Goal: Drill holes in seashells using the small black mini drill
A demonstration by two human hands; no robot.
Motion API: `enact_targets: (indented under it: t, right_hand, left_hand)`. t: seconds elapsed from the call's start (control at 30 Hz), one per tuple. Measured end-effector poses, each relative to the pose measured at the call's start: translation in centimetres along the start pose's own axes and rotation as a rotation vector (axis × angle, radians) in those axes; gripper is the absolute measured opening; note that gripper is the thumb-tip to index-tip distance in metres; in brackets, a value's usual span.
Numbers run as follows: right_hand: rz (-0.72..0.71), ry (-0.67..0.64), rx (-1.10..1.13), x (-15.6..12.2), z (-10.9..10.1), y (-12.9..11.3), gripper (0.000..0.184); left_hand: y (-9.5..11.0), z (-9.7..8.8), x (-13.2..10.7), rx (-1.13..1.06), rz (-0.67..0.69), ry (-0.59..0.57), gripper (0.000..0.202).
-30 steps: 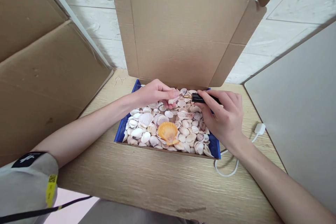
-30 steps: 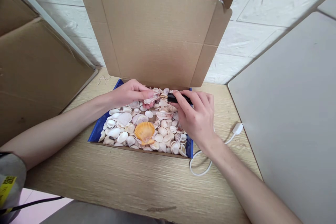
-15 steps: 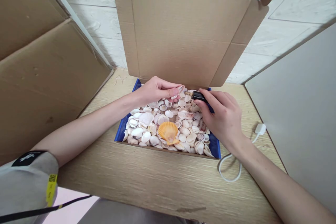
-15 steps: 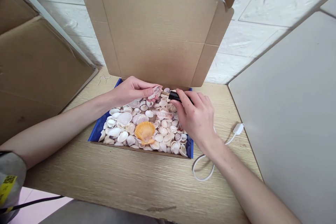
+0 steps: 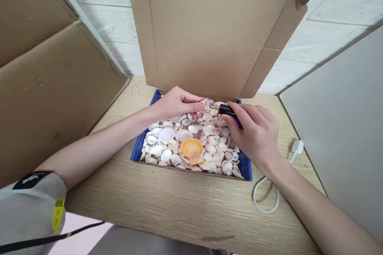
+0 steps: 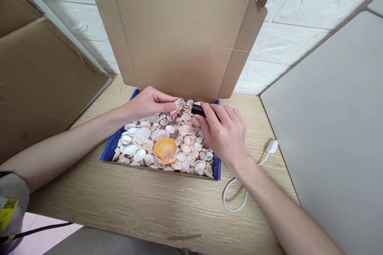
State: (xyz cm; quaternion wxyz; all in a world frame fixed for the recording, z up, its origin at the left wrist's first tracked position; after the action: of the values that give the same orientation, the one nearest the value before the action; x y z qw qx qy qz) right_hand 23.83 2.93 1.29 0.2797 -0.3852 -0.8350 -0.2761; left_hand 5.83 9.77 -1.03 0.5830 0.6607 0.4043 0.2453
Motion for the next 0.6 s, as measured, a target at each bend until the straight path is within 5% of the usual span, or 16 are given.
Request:
enact_targets:
  t: [0.37, 0.6]
  right_hand:
    - [-0.127, 0.084, -0.032, 0.3, -1.1, -0.6, 0.028]
    - [-0.023, -0.027, 0.064, 0.0, 0.2, -0.2, 0.026]
  left_hand:
    - [-0.7, 0.2, 0.1, -0.182, -0.142, -0.106, 0.029]
    - [-0.6, 0.2, 0.2, -0.082, -0.049, -0.042, 0.030]
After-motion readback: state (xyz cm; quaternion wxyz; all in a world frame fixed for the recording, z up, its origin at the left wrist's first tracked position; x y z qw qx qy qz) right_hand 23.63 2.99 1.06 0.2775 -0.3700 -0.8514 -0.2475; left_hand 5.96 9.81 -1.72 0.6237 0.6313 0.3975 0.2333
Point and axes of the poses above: each hand's wrist, its own x-axis towards the middle knuckle, its own z-axis out of the palm, y = z × x, the point moved 5 cm from there along x, towards the middle knuckle, and after that the axes turned 7 degrees about -z, right-handed, at the moved point
